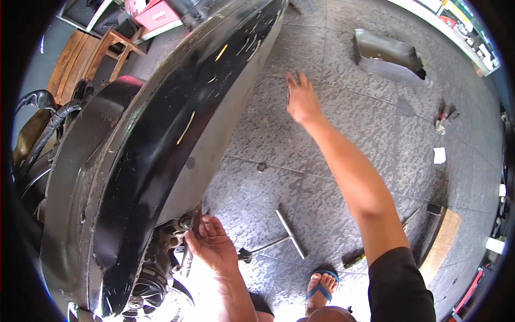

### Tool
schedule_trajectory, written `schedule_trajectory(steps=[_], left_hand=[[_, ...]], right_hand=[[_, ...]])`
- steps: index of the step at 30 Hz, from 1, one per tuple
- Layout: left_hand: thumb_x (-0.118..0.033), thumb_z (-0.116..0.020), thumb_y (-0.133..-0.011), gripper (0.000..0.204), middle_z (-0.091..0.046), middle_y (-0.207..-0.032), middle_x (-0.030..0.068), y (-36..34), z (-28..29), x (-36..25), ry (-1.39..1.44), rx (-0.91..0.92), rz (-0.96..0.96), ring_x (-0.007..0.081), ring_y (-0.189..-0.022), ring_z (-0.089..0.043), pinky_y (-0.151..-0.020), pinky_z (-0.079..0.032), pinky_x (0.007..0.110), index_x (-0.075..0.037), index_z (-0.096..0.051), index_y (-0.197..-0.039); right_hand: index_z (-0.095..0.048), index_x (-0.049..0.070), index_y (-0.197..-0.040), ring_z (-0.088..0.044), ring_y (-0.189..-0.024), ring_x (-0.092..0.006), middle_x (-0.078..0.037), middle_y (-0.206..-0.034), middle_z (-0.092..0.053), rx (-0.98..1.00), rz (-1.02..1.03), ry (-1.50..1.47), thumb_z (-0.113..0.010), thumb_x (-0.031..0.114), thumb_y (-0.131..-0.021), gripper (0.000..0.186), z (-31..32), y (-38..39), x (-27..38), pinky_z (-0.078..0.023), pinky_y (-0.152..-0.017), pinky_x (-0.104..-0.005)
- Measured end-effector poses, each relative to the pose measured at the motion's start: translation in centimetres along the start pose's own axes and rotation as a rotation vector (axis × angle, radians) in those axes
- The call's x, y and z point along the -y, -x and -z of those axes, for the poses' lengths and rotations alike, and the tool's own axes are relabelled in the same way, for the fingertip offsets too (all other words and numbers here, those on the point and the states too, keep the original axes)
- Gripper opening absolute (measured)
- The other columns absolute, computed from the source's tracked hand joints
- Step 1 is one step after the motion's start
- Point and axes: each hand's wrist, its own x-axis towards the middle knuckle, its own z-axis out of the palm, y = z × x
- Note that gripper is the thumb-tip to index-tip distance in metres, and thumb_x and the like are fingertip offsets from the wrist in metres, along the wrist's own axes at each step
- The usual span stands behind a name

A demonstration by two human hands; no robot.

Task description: The person uses a T-handle wrench to unscrew a bolt from a metal bracket on a motorcycle while holding the bracket by hand.

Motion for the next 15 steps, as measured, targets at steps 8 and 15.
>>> schedule_trajectory(steps=[8, 15], left_hand=[[-0.035, -0.063, -0.088, 0.036, -0.066, -0.102, 0.0077, 0.1, 0.1, -0.5, 0.008, -0.045, -0.005, 0.0203, -0.090, -0.064, -0.086, -0.052, 0.037, -0.005, -0.059, -0.107], [-0.034, -0.063, -0.088, 0.037, -0.065, -0.100, 0.0082, 0.0, 0.2, -0.2, 0.075, -0.038, 0.004, 0.0219, -0.091, -0.063, -0.087, -0.051, 0.038, -0.004, -0.057, -0.111]], right_hand=[[-0.063, 0.003, -0.103, -0.058, -0.105, -0.0328, -0.012, -0.112, -0.060, 0.335, 0.090, 0.107, -0.050, 0.007, -0.085, 0.023, -5.0, 1.3, -0.7, -0.052, -0.083, -0.0410], [-0.064, 0.006, -0.096, -0.064, -0.080, -0.0329, -0.014, -0.100, -0.060, 0.504, -0.095, -0.434, -0.061, 0.001, -0.079, 0.018, 4.0, 14.6, 6.2, -0.054, -0.073, -0.0397]])
